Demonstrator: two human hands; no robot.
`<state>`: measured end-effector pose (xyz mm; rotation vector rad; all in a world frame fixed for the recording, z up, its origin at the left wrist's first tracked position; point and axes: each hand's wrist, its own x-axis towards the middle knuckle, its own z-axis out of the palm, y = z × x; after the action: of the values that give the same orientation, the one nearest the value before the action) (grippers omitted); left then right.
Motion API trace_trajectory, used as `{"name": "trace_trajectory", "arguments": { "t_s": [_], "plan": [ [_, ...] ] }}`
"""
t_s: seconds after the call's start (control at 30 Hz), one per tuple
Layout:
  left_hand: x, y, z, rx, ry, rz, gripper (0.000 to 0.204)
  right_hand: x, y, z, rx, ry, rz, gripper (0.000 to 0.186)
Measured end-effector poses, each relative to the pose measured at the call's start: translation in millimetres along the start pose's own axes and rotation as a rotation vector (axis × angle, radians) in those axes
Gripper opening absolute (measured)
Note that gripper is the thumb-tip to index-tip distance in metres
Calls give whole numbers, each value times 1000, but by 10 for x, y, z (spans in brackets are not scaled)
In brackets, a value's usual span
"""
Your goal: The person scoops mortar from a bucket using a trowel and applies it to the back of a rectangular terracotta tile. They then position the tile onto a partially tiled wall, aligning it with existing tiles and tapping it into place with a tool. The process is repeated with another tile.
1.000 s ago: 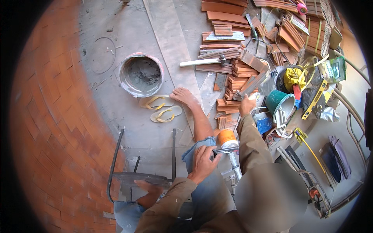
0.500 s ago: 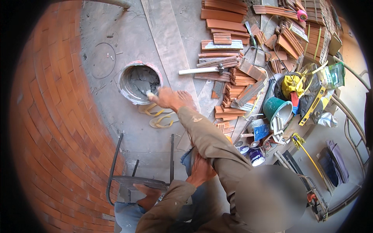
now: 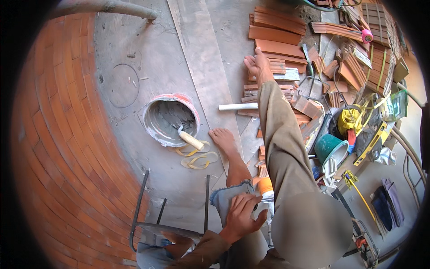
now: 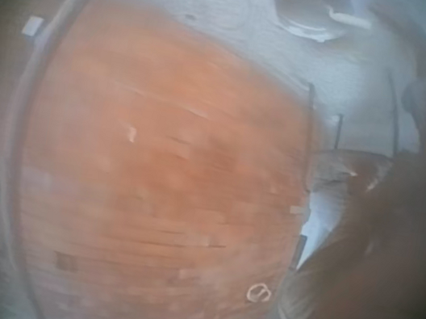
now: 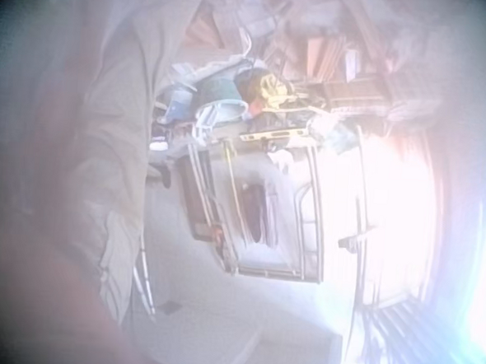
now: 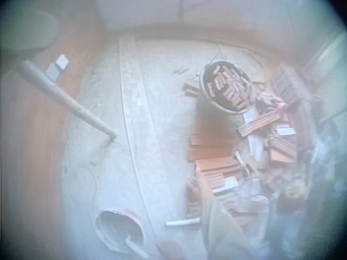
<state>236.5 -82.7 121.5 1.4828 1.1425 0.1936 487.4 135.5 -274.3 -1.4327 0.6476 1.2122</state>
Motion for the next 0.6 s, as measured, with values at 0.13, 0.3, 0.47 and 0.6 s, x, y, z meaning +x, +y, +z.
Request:
{"name": "trace_trajectory", "arguments": {
  "t_s": [0.13, 0.3, 0.47, 0.6],
  "plan": [
    [112, 1, -89, 86, -2, -10, 36, 255, -17, 355, 380, 185, -74, 67],
    [197, -65, -184, 85, 47, -14, 32, 99, -133, 524, 400, 253, -250, 60],
    [37, -52, -163, 3, 4, -66, 28, -650, 100, -201, 220, 39, -217, 38],
    [-194, -130, -162, -166, 93, -316, 32, -1991, 360, -755, -325, -261, -165, 35]
  ]
}}
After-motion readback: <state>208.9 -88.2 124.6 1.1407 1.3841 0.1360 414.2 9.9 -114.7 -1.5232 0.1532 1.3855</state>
